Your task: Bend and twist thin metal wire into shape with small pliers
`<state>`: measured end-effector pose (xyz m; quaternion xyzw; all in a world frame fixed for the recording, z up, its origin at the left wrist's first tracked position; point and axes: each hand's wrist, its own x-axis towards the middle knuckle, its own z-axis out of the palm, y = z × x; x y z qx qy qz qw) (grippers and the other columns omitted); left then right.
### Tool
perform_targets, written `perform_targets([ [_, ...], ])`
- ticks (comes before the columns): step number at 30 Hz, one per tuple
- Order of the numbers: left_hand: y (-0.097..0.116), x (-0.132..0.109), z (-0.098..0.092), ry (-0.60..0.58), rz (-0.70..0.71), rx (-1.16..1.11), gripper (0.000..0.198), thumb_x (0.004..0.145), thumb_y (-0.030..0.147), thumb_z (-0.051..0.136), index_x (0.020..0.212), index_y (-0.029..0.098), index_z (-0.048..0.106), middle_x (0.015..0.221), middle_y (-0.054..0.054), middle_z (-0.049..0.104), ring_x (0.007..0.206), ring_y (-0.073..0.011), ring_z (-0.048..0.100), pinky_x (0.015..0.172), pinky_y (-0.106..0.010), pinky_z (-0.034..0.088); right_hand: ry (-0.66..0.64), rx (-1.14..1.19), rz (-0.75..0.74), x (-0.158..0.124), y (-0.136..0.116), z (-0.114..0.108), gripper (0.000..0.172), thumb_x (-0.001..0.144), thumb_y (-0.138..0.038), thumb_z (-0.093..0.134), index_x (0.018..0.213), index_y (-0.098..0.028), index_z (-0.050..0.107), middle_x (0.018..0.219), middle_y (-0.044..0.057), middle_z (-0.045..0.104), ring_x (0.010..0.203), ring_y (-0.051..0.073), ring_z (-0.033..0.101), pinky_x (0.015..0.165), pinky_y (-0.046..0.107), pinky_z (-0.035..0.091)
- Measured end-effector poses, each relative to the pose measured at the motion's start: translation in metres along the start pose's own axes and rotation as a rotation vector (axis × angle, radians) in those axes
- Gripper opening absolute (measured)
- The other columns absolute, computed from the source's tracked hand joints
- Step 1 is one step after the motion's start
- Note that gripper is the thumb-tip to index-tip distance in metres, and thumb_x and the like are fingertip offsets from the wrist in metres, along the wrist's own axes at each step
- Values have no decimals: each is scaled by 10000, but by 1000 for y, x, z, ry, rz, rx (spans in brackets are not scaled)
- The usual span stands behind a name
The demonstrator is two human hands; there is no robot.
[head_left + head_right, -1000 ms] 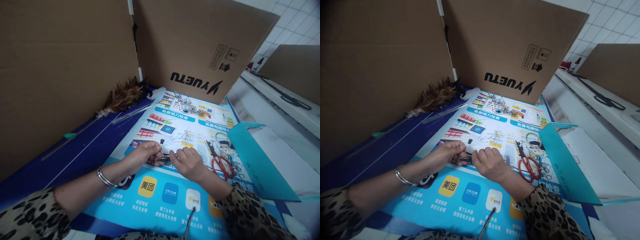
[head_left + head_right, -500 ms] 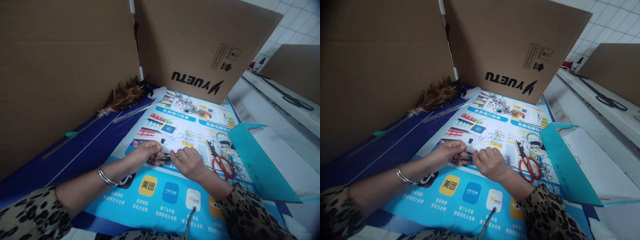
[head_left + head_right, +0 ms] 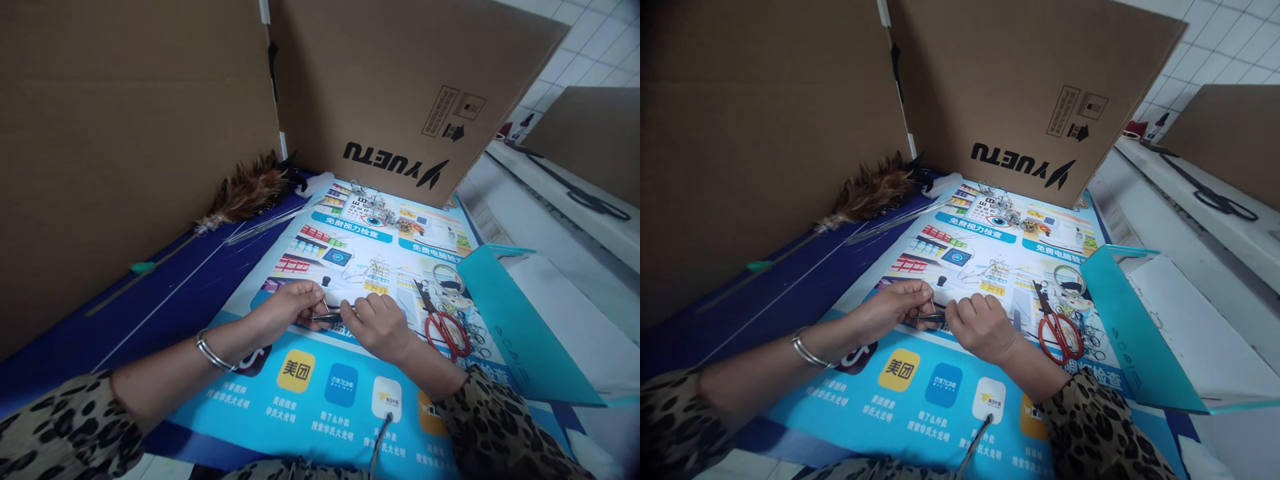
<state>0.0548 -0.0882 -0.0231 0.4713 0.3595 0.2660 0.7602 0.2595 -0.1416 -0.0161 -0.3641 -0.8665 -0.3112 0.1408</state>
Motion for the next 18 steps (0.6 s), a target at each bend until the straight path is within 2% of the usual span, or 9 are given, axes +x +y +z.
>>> perform_targets([
  [18, -2, 1, -3, -19, 3, 13, 261, 797, 407, 583, 733, 156, 554, 688, -29, 647, 656, -198, 662, 583, -299, 495, 3, -7, -6, 0, -1, 1, 133, 874, -196, 486, 986, -174, 554, 665, 4, 481, 629, 131, 403, 555, 314, 212],
])
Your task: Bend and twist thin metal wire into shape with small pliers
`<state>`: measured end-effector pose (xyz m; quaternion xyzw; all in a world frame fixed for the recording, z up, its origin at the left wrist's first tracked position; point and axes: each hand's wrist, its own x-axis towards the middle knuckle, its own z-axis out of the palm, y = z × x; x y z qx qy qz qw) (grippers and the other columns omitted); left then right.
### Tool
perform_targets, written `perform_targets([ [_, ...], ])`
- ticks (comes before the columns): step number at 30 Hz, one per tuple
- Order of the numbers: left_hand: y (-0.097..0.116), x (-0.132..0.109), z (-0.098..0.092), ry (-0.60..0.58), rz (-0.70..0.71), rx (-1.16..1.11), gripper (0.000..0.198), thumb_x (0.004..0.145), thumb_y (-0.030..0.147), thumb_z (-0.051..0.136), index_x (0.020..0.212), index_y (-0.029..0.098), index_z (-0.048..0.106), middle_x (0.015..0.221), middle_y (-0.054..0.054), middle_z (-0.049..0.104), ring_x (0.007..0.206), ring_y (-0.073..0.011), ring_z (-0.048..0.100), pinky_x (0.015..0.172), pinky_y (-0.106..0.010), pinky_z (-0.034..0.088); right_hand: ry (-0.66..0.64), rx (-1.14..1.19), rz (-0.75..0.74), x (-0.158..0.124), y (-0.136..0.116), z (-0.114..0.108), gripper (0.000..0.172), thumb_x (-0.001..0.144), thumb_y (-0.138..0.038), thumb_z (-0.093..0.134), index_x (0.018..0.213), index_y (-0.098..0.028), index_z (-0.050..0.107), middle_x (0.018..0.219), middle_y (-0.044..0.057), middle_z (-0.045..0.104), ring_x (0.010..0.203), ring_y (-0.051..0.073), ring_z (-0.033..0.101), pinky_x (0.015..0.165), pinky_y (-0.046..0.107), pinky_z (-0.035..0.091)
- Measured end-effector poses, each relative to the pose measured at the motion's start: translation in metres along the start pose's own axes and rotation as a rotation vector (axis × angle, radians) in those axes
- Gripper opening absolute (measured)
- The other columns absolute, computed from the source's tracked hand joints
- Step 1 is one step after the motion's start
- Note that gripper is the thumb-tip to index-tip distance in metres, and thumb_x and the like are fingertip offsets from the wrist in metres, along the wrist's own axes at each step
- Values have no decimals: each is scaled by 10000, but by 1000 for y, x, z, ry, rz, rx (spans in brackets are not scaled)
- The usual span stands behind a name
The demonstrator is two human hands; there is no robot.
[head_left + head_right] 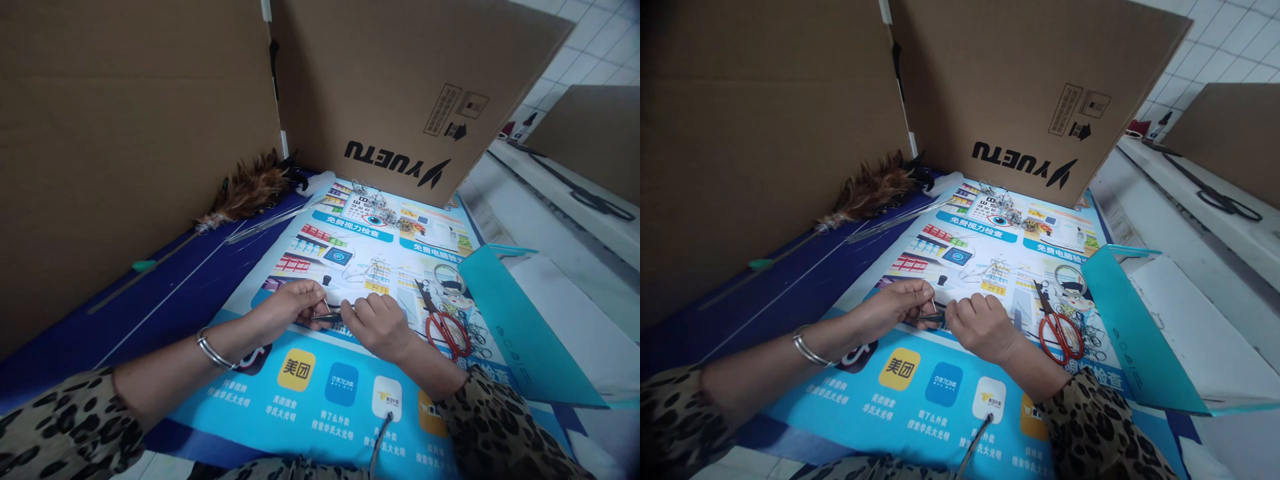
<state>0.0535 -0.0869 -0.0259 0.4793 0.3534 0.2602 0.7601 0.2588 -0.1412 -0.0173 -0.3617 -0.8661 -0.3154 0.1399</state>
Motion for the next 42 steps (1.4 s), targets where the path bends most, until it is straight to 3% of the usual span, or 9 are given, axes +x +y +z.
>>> perform_targets([
  [10, 0, 2, -2, 13, 34, 2, 265, 790, 421, 587, 751, 164, 537, 695, -24, 650, 602, -176, 647, 560, -289, 485, -31, 2, 33, 2, -3, -1, 97, 874, -189, 479, 929, -168, 556, 654, 5, 470, 634, 134, 408, 564, 315, 224],
  [19, 3, 1, -1, 41, 116, 82, 230, 825, 392, 546, 760, 173, 531, 748, -23, 658, 616, -148, 611, 579, -276, 471, -185, 33, 112, 3, -10, -7, 119, 859, -161, 476, 955, -163, 547, 717, 35, 508, 676, 168, 434, 576, 316, 261],
  [26, 6, -2, 1, 84, 210, 247, 214, 832, 379, 534, 782, 172, 550, 789, -40, 682, 729, -168, 605, 661, -273, 456, -281, 131, 258, 1, -16, 0, 47, 825, -218, 541, 849, -184, 563, 743, 55, 534, 702, 191, 465, 572, 300, 270],
  [35, 9, -7, 4, 63, 276, 391, 213, 872, 365, 460, 814, 176, 536, 837, -36, 677, 760, -171, 592, 656, -275, 454, -527, 323, 418, 8, -14, -6, 191, 853, -379, 493, 889, -229, 605, 821, 40, 592, 762, 188, 540, 554, 261, 275],
  [42, 5, -9, 6, 84, 294, 499, 209, 884, 348, 429, 836, 188, 555, 853, -25, 654, 778, -176, 598, 669, -279, 474, -631, 456, 482, 13, -8, -11, 225, 843, -400, 486, 961, -273, 629, 831, 17, 625, 742, 166, 571, 522, 245, 252],
])
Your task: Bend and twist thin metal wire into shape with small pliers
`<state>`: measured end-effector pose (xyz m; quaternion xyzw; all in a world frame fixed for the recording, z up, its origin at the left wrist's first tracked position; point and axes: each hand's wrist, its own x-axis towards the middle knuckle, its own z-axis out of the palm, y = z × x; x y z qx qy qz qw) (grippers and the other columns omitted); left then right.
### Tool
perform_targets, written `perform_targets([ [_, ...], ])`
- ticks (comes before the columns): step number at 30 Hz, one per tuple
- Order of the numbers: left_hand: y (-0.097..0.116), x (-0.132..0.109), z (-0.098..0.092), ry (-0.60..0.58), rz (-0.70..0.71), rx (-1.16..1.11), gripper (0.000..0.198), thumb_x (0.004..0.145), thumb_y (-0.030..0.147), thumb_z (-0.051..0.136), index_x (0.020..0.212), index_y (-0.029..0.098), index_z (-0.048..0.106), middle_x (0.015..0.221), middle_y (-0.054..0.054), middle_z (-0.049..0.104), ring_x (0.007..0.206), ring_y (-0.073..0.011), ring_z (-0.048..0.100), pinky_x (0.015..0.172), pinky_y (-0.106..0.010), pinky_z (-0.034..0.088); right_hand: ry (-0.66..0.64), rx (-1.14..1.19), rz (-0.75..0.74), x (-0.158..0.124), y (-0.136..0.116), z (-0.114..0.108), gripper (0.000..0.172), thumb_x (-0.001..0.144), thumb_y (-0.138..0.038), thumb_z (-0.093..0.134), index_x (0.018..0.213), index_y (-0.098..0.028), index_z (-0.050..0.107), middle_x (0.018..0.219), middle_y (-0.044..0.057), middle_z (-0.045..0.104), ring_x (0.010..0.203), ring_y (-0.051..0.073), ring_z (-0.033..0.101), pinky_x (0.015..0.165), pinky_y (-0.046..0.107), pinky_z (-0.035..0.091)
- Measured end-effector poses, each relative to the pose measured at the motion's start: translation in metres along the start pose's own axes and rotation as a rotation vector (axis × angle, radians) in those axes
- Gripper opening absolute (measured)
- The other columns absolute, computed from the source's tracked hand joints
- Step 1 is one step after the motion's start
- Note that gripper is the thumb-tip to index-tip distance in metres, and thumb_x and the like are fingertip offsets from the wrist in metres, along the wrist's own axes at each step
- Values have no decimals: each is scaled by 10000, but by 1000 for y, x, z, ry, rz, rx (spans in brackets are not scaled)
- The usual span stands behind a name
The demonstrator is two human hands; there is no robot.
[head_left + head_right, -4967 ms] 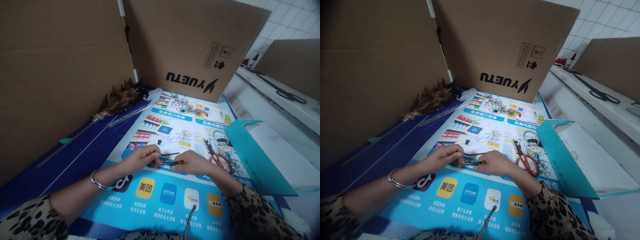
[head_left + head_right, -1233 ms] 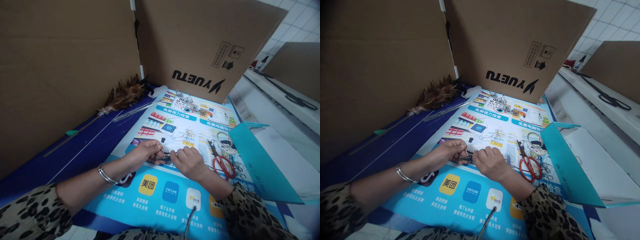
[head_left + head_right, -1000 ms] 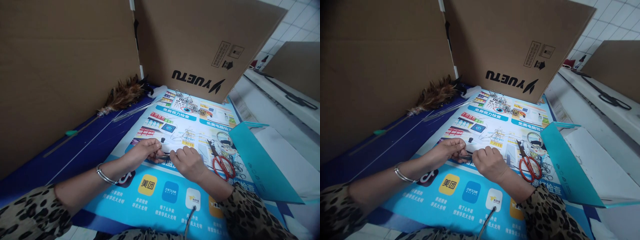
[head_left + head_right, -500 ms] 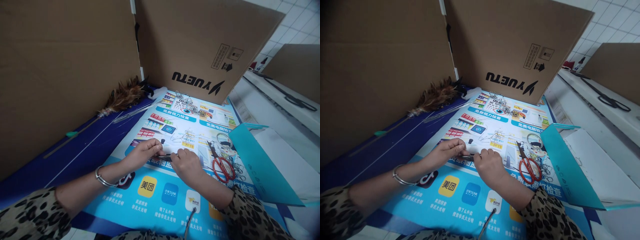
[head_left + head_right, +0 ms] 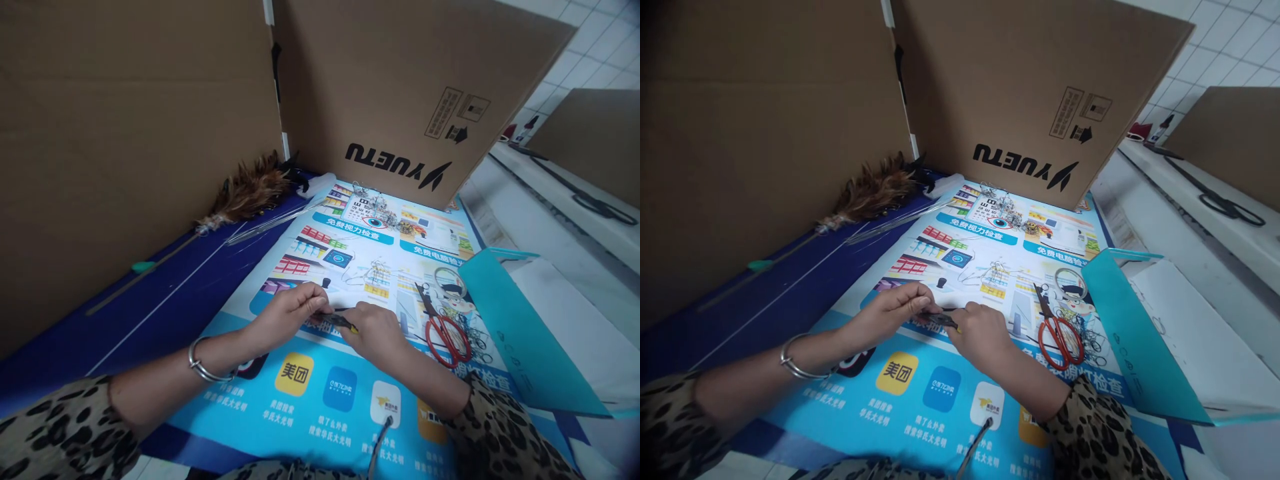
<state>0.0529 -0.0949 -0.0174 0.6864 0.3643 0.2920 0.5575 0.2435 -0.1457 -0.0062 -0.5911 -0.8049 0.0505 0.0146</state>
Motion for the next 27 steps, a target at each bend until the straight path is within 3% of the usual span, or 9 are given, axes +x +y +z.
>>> perform_targets([
  [9, 4, -7, 5, -2, -4, 91, 218, 882, 369, 431, 842, 203, 566, 807, -17, 649, 746, -177, 603, 653, -274, 476, -114, 170, -38, 1, 5, -8, 224, 810, -389, 522, 995, -328, 632, 870, -22, 667, 767, 163, 602, 536, 227, 269],
  [18, 3, -4, 7, -10, -44, 6, 210, 867, 374, 449, 831, 200, 562, 850, -27, 659, 758, -185, 612, 651, -284, 492, -141, 215, -41, 4, 8, -8, 261, 809, -386, 520, 1052, -354, 606, 884, -28, 667, 766, 165, 596, 534, 224, 269],
  [27, -4, 9, -5, 91, -61, -217, 191, 855, 361, 476, 786, 185, 506, 853, -44, 694, 782, -178, 632, 691, -297, 490, 189, -64, -5, 0, 6, 16, 205, 826, -398, 508, 821, -213, 597, 806, 33, 582, 778, 178, 512, 609, 263, 291],
])
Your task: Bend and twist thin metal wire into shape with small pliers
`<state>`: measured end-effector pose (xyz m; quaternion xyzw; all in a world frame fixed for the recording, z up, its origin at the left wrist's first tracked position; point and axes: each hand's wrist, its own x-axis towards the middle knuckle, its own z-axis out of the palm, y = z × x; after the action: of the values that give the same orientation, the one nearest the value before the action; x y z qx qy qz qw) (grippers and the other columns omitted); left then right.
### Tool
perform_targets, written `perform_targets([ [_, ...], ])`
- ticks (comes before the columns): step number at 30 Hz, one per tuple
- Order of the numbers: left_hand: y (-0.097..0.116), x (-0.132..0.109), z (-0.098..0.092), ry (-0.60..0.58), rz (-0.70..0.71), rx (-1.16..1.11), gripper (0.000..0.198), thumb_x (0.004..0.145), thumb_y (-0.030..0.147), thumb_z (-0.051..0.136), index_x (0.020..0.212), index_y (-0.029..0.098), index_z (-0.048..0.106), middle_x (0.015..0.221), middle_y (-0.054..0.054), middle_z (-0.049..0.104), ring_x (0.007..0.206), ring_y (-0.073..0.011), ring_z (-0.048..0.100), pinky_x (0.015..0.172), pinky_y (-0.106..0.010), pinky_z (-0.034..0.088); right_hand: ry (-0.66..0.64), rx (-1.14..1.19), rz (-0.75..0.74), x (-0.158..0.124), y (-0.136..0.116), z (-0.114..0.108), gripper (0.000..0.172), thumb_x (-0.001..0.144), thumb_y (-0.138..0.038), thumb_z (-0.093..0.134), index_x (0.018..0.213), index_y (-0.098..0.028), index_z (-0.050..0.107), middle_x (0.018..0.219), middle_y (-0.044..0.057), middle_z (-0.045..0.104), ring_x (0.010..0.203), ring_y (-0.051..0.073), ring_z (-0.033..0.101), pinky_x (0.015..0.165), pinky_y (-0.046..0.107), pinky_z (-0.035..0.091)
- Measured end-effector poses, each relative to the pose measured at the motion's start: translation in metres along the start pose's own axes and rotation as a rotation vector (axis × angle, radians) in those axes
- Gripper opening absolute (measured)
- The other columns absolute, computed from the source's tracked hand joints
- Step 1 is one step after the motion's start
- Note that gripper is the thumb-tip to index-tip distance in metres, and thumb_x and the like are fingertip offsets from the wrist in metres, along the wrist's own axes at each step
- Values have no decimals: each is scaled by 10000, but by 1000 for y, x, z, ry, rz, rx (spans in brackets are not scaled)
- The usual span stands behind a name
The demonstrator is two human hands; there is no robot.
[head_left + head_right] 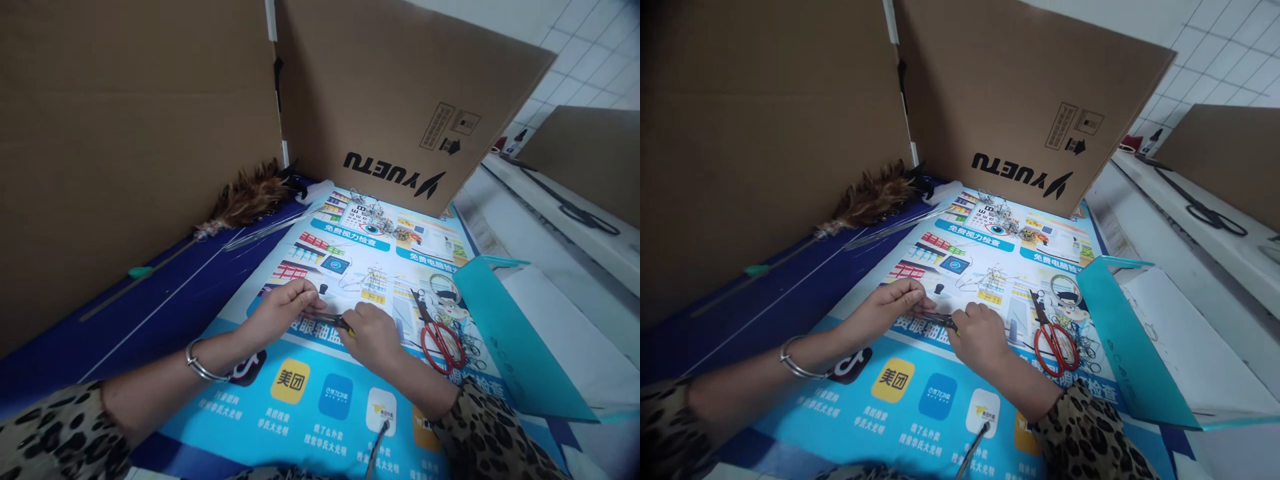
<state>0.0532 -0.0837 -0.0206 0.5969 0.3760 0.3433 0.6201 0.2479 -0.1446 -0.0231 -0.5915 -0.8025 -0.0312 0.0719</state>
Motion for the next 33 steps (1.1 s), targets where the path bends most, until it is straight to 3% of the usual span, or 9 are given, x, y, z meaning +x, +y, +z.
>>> perform_targets([
  [9, -1, 4, -4, 0, -40, -161, 178, 854, 350, 487, 806, 179, 502, 846, -44, 693, 737, -161, 652, 681, -297, 490, 172, 34, -73, 2, 18, 4, 179, 831, -325, 496, 751, -185, 574, 747, 37, 525, 761, 154, 473, 656, 255, 304],
  [33, 0, 6, -2, -14, -34, -88, 194, 855, 355, 498, 787, 173, 496, 748, -13, 666, 687, -148, 631, 639, -272, 475, 143, 47, -86, 4, 20, 7, 198, 845, -343, 495, 754, -186, 574, 756, 40, 528, 751, 158, 469, 646, 265, 298],
])
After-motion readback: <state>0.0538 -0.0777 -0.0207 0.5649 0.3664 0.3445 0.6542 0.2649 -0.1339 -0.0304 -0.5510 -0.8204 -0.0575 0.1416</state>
